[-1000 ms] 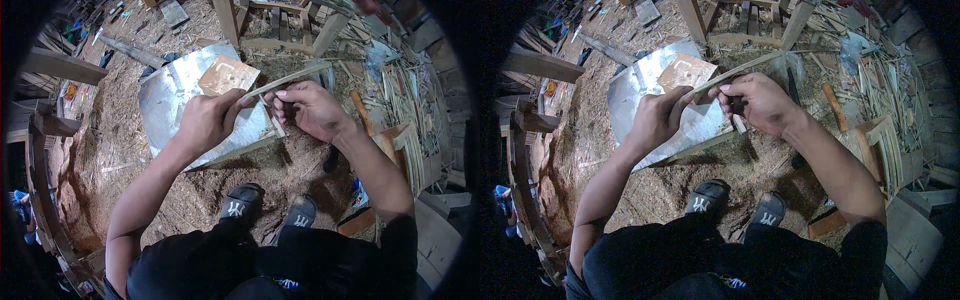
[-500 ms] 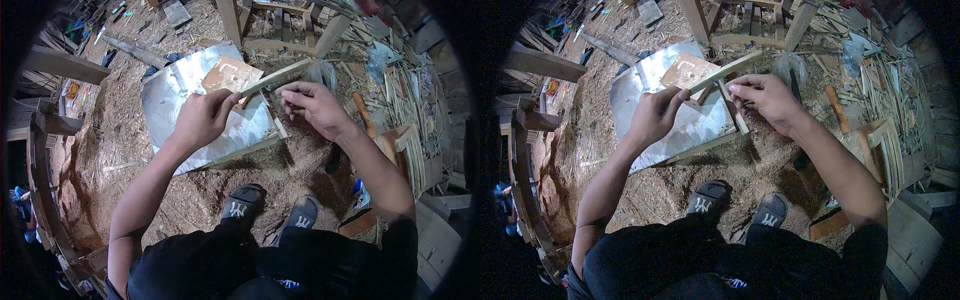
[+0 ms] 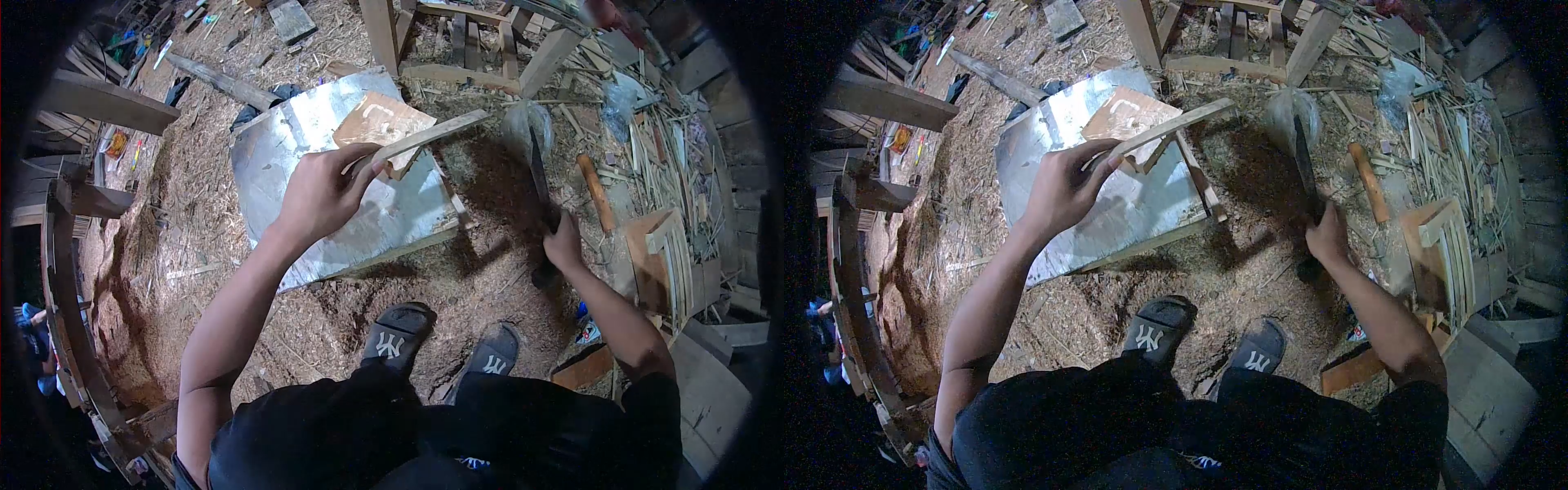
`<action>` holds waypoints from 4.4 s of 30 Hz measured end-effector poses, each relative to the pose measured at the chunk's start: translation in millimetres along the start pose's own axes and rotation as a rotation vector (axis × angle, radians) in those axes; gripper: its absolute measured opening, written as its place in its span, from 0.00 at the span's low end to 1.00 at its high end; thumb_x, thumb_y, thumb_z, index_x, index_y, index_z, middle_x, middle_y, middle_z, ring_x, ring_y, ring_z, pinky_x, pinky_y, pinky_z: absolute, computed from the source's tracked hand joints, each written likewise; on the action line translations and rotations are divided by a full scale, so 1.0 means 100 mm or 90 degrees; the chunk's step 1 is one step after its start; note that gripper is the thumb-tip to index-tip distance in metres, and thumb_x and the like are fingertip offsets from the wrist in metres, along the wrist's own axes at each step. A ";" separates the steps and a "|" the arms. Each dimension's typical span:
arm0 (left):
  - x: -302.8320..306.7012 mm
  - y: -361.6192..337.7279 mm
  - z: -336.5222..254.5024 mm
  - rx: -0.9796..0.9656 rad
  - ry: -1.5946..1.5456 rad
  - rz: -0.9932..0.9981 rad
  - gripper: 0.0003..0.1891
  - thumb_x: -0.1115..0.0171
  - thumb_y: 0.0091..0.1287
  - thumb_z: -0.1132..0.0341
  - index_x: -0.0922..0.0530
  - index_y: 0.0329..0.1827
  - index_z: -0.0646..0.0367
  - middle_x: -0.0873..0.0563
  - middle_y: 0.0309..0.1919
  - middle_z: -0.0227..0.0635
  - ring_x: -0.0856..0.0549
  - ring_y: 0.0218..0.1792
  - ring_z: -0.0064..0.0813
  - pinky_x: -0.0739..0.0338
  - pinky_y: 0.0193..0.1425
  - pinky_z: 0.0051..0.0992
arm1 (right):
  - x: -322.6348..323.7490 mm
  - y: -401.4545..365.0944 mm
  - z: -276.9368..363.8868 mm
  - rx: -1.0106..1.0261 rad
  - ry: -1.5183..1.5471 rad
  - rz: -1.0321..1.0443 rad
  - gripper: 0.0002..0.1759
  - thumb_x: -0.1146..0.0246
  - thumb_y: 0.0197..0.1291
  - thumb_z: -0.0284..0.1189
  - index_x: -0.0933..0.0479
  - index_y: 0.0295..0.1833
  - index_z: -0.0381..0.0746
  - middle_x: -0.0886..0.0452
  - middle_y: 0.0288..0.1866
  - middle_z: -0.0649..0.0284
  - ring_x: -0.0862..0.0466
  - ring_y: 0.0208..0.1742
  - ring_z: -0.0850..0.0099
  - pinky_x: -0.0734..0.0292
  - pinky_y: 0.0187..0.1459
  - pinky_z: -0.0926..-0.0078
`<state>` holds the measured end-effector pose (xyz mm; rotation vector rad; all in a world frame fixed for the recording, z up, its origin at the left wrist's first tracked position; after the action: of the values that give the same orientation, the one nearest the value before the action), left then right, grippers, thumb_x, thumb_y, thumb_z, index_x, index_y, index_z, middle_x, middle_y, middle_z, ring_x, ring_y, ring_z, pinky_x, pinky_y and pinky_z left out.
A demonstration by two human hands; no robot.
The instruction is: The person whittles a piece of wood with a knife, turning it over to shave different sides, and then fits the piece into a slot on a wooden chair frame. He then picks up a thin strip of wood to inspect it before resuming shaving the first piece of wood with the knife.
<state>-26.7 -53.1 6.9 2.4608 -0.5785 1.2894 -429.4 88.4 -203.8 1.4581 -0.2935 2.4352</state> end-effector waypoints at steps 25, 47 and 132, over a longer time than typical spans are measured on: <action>-0.07 -0.03 0.00 0.028 -0.003 0.060 0.19 0.30 0.71 0.59 0.16 0.59 0.60 0.09 0.40 0.48 0.09 0.35 0.31 0.17 0.40 0.33 | 0.17 -0.47 0.71 -0.500 0.686 0.117 0.12 0.32 0.68 0.37 0.28 0.39 0.45 0.33 0.21 0.74 0.33 0.17 0.81 0.36 0.19 0.78; -0.24 0.01 0.09 0.075 -0.030 0.075 0.18 0.30 0.71 0.63 0.15 0.62 0.56 0.07 0.38 0.42 0.18 0.35 0.14 0.19 0.40 0.27 | 0.75 -0.24 1.80 -0.016 0.534 0.294 0.20 0.40 0.75 0.46 0.24 0.46 0.37 0.27 0.21 0.70 0.26 0.22 0.83 0.31 0.24 0.78; -0.41 0.03 0.19 0.198 -0.247 0.001 0.21 0.49 0.81 0.64 0.28 0.73 0.61 0.25 0.27 0.25 0.29 0.26 0.16 0.33 0.29 0.22 | 0.63 -0.52 1.69 -0.190 0.664 0.592 0.18 0.41 0.77 0.43 0.27 0.41 0.39 0.28 0.21 0.69 0.28 0.14 0.81 0.32 0.15 0.78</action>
<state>-35.9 -55.7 -37.7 3.0005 -0.4971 0.9637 -299.8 92.6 -67.2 -0.2934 -1.1680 3.1898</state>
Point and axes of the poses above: each hand's wrist, its own y-axis towards the middle knuckle, its own x-axis out of the back of the hand, z = x × y, the point moved 4 cm from there along y, towards the middle knuckle
